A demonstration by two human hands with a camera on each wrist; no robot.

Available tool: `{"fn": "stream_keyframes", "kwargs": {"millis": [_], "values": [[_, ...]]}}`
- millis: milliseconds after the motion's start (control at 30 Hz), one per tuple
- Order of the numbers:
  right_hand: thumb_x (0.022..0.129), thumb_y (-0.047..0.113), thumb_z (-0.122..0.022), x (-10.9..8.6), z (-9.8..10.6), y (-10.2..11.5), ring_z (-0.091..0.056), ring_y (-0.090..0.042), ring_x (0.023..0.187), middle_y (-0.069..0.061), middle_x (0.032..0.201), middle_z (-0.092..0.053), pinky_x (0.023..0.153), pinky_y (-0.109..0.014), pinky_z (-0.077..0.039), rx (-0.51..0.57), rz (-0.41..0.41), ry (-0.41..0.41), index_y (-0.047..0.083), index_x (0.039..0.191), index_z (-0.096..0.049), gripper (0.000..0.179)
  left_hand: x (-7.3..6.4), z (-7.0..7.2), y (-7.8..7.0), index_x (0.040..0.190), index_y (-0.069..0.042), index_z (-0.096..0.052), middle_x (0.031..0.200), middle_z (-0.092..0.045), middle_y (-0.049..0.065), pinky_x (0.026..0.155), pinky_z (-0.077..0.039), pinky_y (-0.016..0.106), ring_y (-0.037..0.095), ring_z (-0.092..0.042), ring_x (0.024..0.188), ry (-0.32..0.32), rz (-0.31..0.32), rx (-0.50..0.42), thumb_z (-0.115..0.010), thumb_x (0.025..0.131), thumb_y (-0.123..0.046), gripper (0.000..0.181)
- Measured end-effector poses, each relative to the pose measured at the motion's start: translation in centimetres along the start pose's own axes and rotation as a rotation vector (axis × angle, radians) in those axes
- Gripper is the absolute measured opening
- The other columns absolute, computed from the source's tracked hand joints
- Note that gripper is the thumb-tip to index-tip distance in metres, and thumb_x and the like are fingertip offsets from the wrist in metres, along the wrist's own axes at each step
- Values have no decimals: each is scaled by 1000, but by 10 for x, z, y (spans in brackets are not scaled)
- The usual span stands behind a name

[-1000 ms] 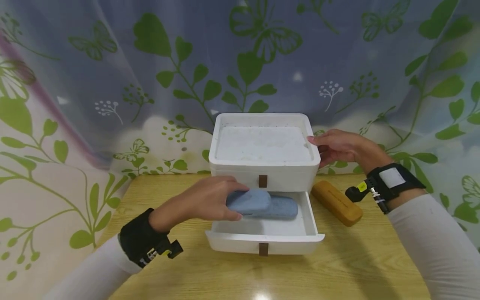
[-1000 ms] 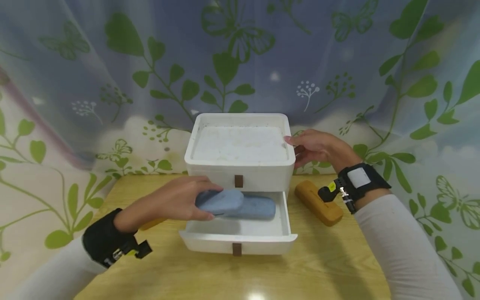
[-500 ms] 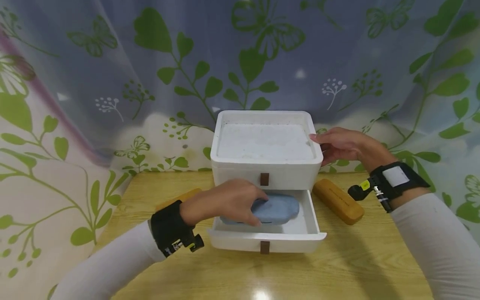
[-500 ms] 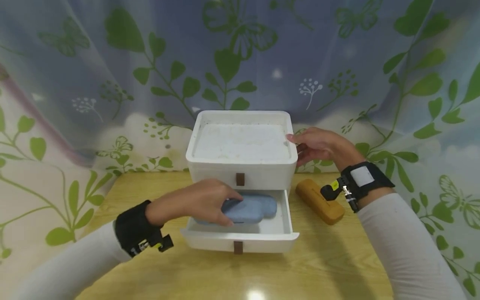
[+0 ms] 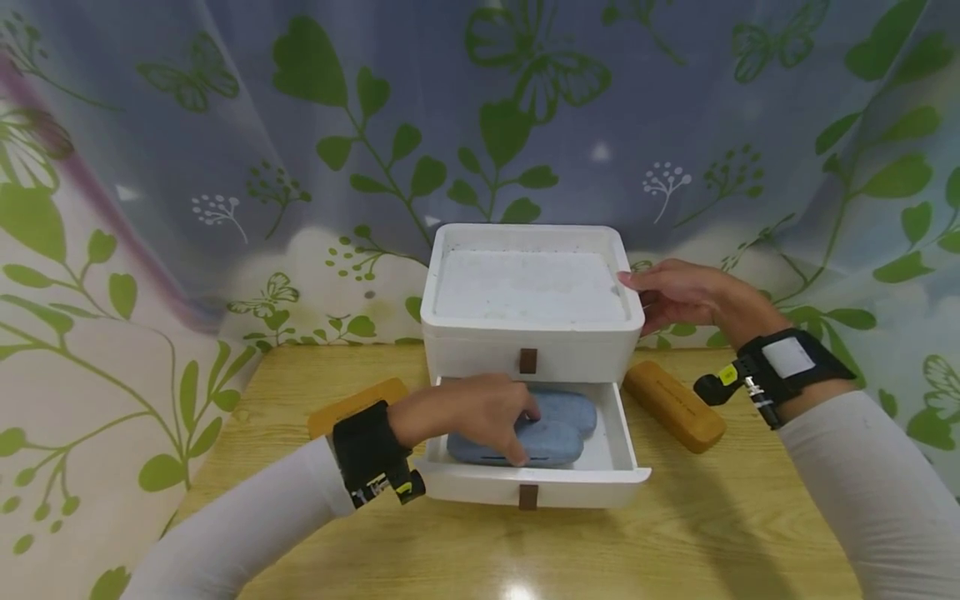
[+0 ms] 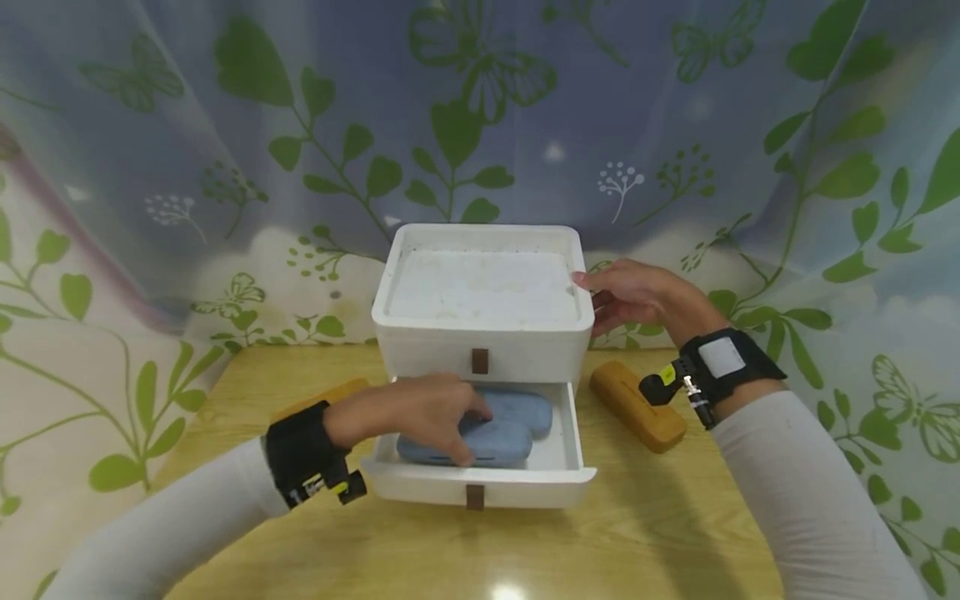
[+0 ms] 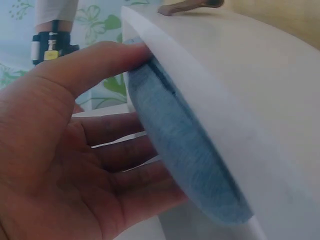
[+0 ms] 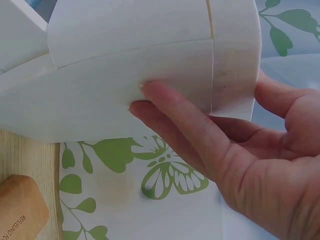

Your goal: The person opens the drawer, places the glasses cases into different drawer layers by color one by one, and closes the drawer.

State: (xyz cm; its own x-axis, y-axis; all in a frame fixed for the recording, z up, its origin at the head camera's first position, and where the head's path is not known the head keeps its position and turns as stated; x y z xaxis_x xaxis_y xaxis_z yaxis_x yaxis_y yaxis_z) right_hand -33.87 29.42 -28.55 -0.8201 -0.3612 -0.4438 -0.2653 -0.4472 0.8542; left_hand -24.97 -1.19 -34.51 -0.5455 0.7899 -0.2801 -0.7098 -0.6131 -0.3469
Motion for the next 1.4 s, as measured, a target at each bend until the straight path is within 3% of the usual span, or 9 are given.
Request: {"fn": "stream_keyframes", "kwargs": {"millis": [133,233,333,433,767,967,1400], "values": [[110,44,-47,1,-1,0,-73,-21,104,-3,116,-71,96,-43,-63,-3,1,1,-9,157,-32,73,6,-4,0,133,-8,-71,117,-77,1,79,-53,20,6,-63,87,13,6,47,-86,85,-36,57],[110,45,-48,1,0,0,-73,-20,105,-2,116,-71,95,-43,-63,2,0,1,-8,157,-32,73,10,-11,-2,118,-11,-76,97,-76,-2,69,-51,20,6,-60,76,7,4,133,-84,87,-36,40],[110,44,-47,1,0,-1,-73,-20,105,-1,116,-71,96,-43,-63,2,-2,3,-8,156,-33,72,11,-19,-5,96,-14,-72,74,-61,-6,59,-43,20,8,-52,64,-16,-12,212,-82,90,-33,22],[110,44,-47,1,0,-1,-73,-20,105,-1,115,-71,96,-43,-62,-6,-3,2,-8,155,-34,71,9,-23,-9,86,-16,-63,71,-51,-7,56,-39,19,7,-46,62,-47,-28,240,-81,91,-26,21],[109,44,-49,1,0,1,-73,-21,105,-1,114,-73,97,-44,-62,7,-9,4,-8,155,-35,71,8,-25,-12,101,-15,-66,79,-59,-6,57,-41,19,7,-50,67,-49,-16,269,-77,94,-22,16],[110,42,-48,-1,0,2,-74,-21,106,-2,114,-72,98,-45,-62,9,-15,3,-8,156,-33,69,7,-26,-13,114,-13,-66,87,-66,-4,61,-44,20,8,-54,71,-38,-3,292,-77,95,-26,26],[109,45,-49,0,0,-2,-74,-22,106,-3,115,-71,98,-45,-62,-4,7,4,-9,155,-33,72,2,-25,-10,115,-12,-68,92,-70,-1,68,-50,20,8,-62,79,-52,-18,265,-79,93,-34,33]]}}
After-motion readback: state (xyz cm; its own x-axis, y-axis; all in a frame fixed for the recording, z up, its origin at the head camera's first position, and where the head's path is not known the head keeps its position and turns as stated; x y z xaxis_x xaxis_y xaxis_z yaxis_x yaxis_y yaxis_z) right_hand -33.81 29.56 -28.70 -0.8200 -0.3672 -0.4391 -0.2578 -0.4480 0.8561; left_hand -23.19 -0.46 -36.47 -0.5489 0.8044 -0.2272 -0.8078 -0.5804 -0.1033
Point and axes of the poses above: each hand's wrist, its own x-axis towards the middle knuckle, its own z-axis out of the back of the hand, y = z × x, the point moved 1 cm from there along x, towards the middle knuckle
